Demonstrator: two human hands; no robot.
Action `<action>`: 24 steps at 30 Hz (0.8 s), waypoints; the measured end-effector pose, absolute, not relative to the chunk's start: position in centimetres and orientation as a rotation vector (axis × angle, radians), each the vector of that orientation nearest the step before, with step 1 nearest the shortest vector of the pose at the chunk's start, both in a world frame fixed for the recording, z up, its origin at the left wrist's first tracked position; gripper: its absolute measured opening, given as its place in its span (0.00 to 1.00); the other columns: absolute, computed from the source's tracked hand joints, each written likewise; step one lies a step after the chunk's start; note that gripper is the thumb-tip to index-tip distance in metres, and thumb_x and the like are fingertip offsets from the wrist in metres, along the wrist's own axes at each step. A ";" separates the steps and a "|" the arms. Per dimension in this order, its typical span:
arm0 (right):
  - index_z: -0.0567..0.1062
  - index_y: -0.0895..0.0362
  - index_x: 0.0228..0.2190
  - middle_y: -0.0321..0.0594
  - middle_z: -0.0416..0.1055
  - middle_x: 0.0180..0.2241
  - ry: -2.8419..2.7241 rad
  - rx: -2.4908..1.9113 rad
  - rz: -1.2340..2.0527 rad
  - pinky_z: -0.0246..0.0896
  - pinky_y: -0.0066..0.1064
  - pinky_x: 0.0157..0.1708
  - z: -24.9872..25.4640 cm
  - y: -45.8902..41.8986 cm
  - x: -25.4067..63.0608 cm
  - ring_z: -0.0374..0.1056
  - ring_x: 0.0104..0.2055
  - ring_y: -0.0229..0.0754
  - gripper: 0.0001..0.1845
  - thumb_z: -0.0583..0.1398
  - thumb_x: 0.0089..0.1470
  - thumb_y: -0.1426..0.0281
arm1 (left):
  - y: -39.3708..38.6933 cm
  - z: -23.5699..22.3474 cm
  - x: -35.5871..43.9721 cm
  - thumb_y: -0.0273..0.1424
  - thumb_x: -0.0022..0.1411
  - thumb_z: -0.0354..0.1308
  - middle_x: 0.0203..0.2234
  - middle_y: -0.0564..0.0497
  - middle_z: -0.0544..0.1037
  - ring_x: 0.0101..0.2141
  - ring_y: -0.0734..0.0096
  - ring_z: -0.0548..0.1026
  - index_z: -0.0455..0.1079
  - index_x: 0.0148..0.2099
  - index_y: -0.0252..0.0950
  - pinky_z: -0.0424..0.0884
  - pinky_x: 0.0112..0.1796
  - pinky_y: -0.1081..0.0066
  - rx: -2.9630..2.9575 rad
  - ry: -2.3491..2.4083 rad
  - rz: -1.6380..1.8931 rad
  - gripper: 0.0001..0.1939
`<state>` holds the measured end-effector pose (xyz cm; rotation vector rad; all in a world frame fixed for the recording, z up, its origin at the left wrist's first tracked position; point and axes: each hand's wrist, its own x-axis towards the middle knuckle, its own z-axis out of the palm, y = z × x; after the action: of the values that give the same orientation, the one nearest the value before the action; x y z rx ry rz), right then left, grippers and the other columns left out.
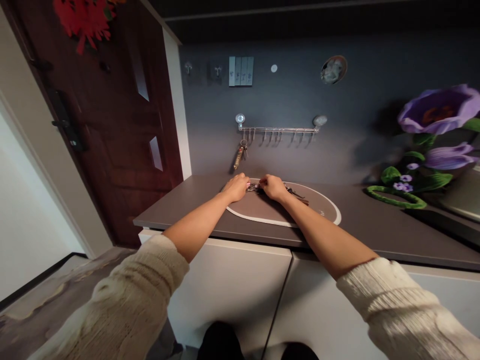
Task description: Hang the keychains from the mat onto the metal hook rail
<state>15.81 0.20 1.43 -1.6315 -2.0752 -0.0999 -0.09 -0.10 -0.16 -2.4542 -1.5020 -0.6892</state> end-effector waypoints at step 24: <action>0.74 0.59 0.29 0.39 0.73 0.30 -1.822 -1.345 0.151 0.56 0.26 0.33 2.3 -0.4 15.5 0.65 0.31 0.36 0.10 0.55 0.50 0.67 | 0.4 0.3 0.1 0.28 0.60 0.45 0.39 0.48 0.70 0.41 0.72 0.68 0.66 0.40 0.36 0.63 0.44 0.72 -2.396 -1.485 -1.365 0.10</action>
<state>15.54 -0.42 2.30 -1.3455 -1.8225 0.1514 0.06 0.37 0.33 -2.3960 -1.4845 -1.3653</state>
